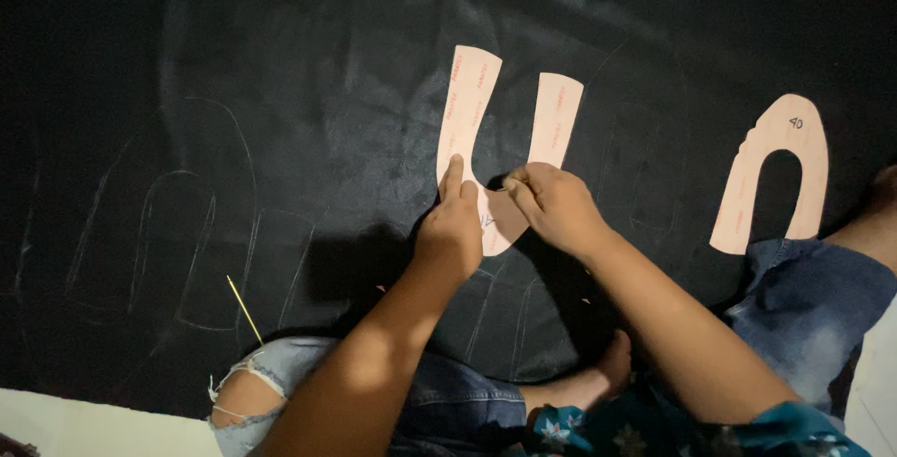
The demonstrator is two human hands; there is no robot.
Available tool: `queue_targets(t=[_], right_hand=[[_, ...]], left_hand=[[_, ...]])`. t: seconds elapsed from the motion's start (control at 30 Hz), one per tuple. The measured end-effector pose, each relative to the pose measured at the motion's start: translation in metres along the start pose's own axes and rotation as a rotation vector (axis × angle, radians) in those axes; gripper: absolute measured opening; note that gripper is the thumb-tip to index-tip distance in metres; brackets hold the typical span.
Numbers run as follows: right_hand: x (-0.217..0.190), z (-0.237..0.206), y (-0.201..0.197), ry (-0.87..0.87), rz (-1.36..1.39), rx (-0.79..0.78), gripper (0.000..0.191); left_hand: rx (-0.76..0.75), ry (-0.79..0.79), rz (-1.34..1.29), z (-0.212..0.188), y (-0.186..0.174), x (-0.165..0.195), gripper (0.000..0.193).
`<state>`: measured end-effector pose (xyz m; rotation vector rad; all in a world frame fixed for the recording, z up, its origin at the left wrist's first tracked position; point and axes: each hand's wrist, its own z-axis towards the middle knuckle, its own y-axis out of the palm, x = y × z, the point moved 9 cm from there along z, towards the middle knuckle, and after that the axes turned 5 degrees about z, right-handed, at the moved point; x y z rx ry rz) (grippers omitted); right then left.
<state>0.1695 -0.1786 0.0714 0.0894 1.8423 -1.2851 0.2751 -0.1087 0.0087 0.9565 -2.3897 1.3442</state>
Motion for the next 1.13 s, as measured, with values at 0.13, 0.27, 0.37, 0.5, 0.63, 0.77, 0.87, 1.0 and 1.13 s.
queue_targets(t=[0.13, 0.27, 0.37, 0.5, 0.63, 0.77, 0.87, 1.0, 1.13], right_hand=[[-0.016, 0.019, 0.006, -0.044, 0.075, -0.015, 0.022], [-0.035, 0.031, 0.012, -0.118, 0.122, 0.009, 0.024], [-0.029, 0.028, 0.012, -0.076, 0.105, -0.01, 0.024], [0.003, 0.002, 0.004, 0.066, 0.064, -0.049, 0.025], [0.027, -0.008, -0.013, 0.176, 0.043, 0.008, 0.026], [0.034, -0.007, -0.002, 0.238, 0.173, -0.057, 0.027], [0.037, -0.001, -0.011, 0.219, 0.084, -0.023, 0.026], [0.035, 0.008, -0.03, 0.151, -0.02, 0.091, 0.026], [0.034, 0.002, -0.019, 0.144, -0.047, 0.0, 0.024]], left_hand=[[0.035, 0.026, 0.0, 0.0, -0.005, 0.003, 0.044], [-0.094, -0.065, -0.021, 0.001, 0.008, -0.003, 0.073], [0.0, -0.011, -0.071, -0.001, -0.002, 0.001, 0.06], [-0.009, -0.002, -0.018, -0.005, -0.004, 0.003, 0.04], [-0.046, -0.028, -0.014, -0.007, -0.003, 0.003, 0.038], [0.007, -0.019, -0.011, -0.006, -0.005, 0.007, 0.037], [0.017, -0.018, 0.013, -0.003, -0.005, 0.006, 0.044], [-0.008, -0.043, 0.015, -0.003, 0.0, 0.005, 0.045], [0.003, -0.013, 0.033, -0.001, 0.0, 0.005, 0.043]])
